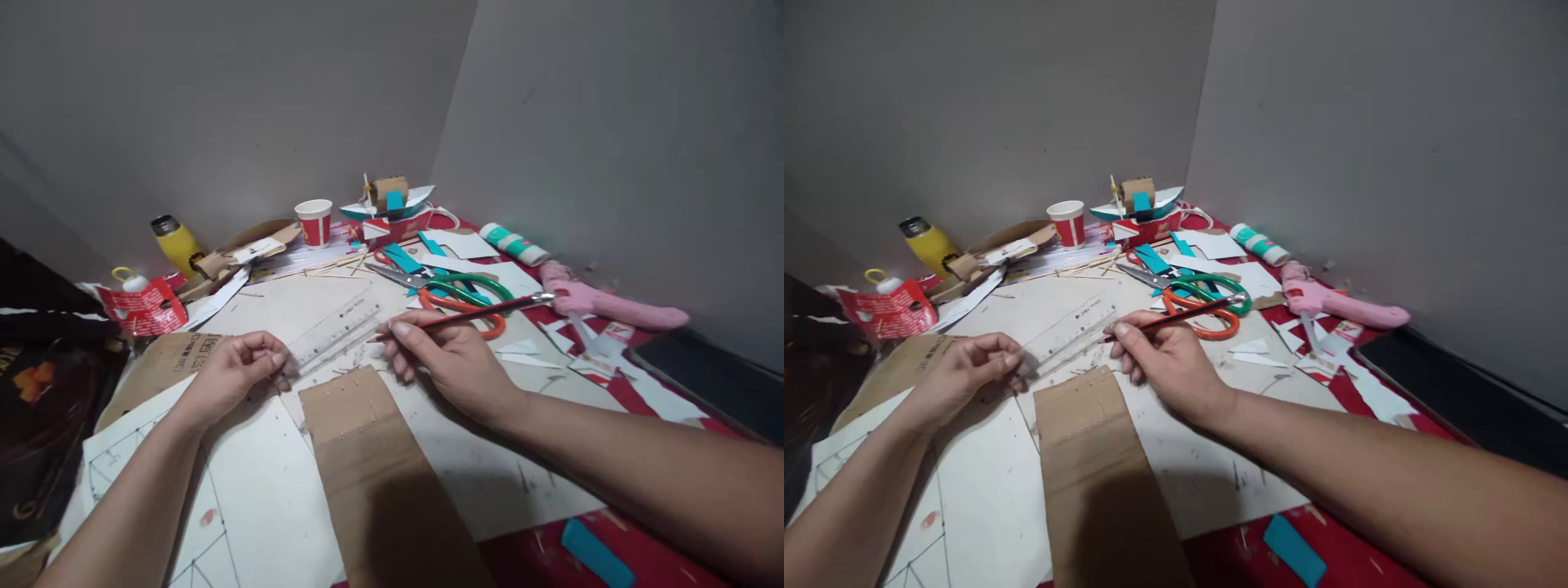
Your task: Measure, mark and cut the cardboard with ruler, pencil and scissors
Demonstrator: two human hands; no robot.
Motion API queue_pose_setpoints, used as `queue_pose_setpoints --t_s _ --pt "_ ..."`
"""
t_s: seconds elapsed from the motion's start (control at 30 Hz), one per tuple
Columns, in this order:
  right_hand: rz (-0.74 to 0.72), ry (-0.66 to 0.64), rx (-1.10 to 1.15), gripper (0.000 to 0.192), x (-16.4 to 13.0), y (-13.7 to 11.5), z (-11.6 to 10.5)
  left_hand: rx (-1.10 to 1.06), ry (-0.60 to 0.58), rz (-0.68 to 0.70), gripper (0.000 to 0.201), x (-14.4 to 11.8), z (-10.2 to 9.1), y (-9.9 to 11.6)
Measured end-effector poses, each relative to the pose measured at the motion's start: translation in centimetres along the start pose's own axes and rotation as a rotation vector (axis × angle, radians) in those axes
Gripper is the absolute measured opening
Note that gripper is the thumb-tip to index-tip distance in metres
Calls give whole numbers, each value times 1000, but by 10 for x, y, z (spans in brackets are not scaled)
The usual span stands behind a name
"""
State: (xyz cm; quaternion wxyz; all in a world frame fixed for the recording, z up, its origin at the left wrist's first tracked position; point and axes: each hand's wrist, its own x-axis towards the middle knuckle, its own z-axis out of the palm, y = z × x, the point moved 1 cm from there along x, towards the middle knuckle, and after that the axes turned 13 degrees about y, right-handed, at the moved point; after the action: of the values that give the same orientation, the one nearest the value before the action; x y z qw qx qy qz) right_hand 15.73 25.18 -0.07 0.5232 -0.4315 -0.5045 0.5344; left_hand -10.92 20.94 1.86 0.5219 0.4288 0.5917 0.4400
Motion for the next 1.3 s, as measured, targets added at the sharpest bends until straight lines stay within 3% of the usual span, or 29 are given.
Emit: queue_pose_setpoints --t_s 0.37,0.63,0.97,1.1,1.3 --pt "-59 10 42 37 -1 1 -2 75 161 130 28 -11 29 18" --pt "-55 6 35 39 -1 1 -2 197 101 222 25 -15 35 14" --pt "-68 1 40 46 -2 -2 -1 282 307 407 18 -29 49 20" --pt "-42 -20 -3 46 -1 -2 -2 116 281 296 14 -32 54 23" --pt "-80 -33 -14 41 -1 -2 -2 -97 292 39 26 -24 47 24"
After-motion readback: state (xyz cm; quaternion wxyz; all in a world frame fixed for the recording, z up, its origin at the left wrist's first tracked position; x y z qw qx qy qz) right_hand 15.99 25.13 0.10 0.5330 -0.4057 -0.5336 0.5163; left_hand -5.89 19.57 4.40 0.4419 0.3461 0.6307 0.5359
